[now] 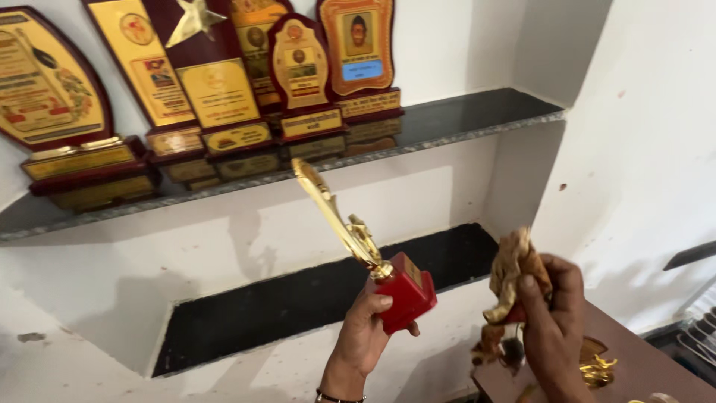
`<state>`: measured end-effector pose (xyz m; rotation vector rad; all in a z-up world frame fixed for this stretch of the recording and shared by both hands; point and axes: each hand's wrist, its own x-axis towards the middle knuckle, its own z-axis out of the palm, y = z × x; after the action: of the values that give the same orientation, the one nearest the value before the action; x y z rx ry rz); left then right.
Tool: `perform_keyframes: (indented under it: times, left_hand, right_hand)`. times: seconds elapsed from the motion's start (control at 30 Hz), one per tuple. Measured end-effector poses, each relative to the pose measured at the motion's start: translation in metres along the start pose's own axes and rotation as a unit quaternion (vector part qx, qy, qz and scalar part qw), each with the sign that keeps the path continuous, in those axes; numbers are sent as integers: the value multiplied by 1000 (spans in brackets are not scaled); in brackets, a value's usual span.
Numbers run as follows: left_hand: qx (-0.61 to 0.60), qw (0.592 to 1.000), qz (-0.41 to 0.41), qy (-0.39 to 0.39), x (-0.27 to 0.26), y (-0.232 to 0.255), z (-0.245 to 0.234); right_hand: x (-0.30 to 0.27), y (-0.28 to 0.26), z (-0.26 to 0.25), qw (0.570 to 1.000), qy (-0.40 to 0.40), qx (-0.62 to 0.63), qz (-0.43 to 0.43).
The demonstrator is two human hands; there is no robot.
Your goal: The person wipes several trophies with a patterned cloth, handling them one at a time. They rotate each trophy to clean different sides, then place them back on a shelf among other awards.
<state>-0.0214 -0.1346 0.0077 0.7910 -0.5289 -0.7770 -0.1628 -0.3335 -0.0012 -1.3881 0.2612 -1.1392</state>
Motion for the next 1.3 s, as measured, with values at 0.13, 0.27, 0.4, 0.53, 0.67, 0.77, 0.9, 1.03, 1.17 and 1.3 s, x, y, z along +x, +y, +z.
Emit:
perform_keyframes:
  times: [0.13, 0.27, 0.4, 0.53, 0.67, 0.77, 0.9, 1.03, 1.17, 1.3]
  left_hand:
    - [43, 999, -11, -28, 14, -30, 24]
    - [100, 994, -22, -28, 18, -41, 39]
    - [207, 976, -50, -48, 16, -38, 50]
    - [307, 950, -45, -10, 19, -48, 61]
    - [563, 809, 109, 126, 17, -72, 73]
    - [595, 774, 153, 151, 12, -87, 86]
    - [535, 827, 77, 156, -1, -76, 107]
    - [317, 939, 18, 133, -3, -63, 112]
    - [82, 989, 13, 120, -2, -63, 97]
    - [129, 985, 22, 115, -2, -54, 88]
  right_hand:
    - [8, -24, 18, 978, -161, -50, -121]
    - [4, -13, 22, 970, -235, -51, -22]
    - [33, 17, 17, 966, -151, -13, 209]
    - [41, 15, 16, 932, -61, 40, 354]
    - [27, 0, 14, 947, -10, 154, 282]
    - [5, -1, 9, 964, 32, 21, 265]
    - [2, 12, -2, 995, 1, -42, 89]
    - [26, 11, -16, 987, -62, -116, 93]
    - [48, -17, -24, 943, -29, -50, 326]
    - [45, -36, -29, 957, -40, -25, 285]
